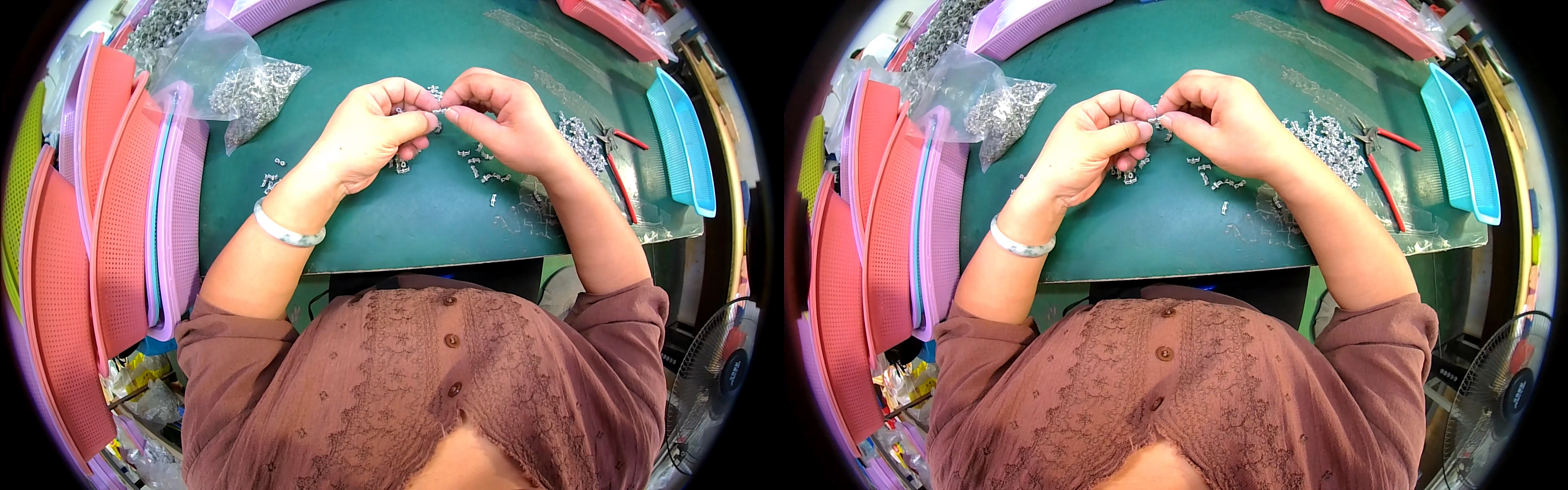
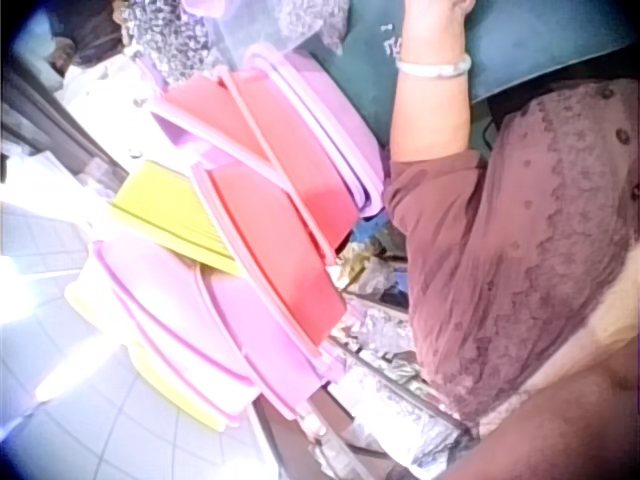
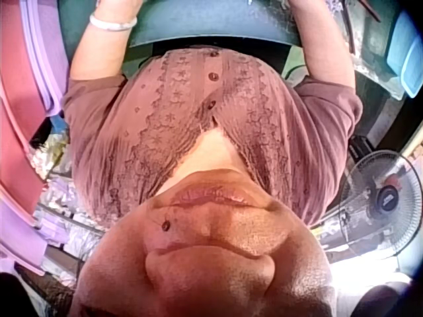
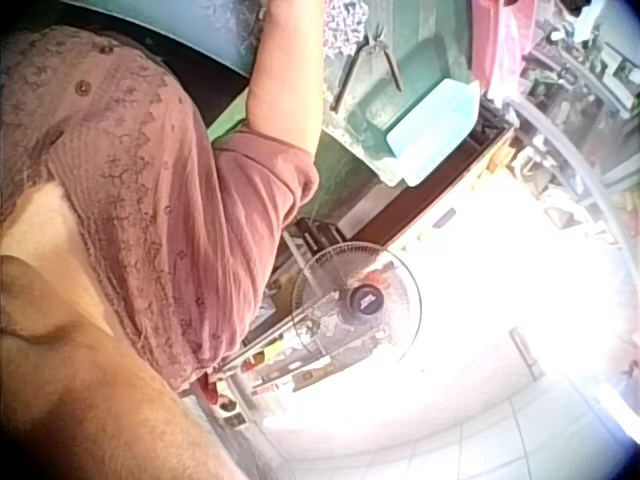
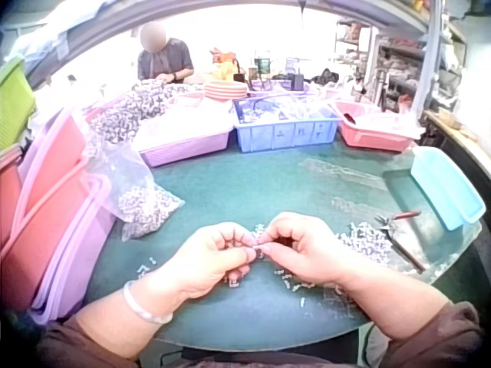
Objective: The person sits at a green workbench and uses both hands to pick up small silver metal parts from a pile. They connect the parts together to form a chain-like structure, occasionally placing the assembled piece back on the table to continue adding more components.
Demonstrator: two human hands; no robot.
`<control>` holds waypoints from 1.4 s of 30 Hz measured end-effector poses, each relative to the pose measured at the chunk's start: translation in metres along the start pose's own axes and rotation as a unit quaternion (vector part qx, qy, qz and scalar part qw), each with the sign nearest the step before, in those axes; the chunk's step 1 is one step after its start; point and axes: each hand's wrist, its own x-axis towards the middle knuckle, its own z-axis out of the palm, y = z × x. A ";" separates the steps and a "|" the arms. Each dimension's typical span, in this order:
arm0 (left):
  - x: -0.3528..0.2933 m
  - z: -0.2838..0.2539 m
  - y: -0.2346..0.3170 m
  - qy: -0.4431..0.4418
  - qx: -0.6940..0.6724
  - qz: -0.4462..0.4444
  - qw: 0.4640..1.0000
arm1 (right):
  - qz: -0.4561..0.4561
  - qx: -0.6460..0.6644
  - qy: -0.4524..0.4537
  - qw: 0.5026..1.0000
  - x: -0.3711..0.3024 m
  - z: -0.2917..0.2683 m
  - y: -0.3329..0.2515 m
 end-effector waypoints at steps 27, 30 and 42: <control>0.002 -0.003 0.003 0.054 0.022 -0.072 0.996 | -0.105 -0.198 -0.019 0.974 0.003 0.004 0.003; 0.000 0.000 0.006 0.037 0.035 -0.103 0.993 | -0.170 -0.218 0.021 0.961 0.003 0.004 -0.002; 0.001 -0.001 0.001 0.026 0.005 -0.035 0.999 | -0.115 -0.113 0.024 0.987 0.002 0.004 -0.002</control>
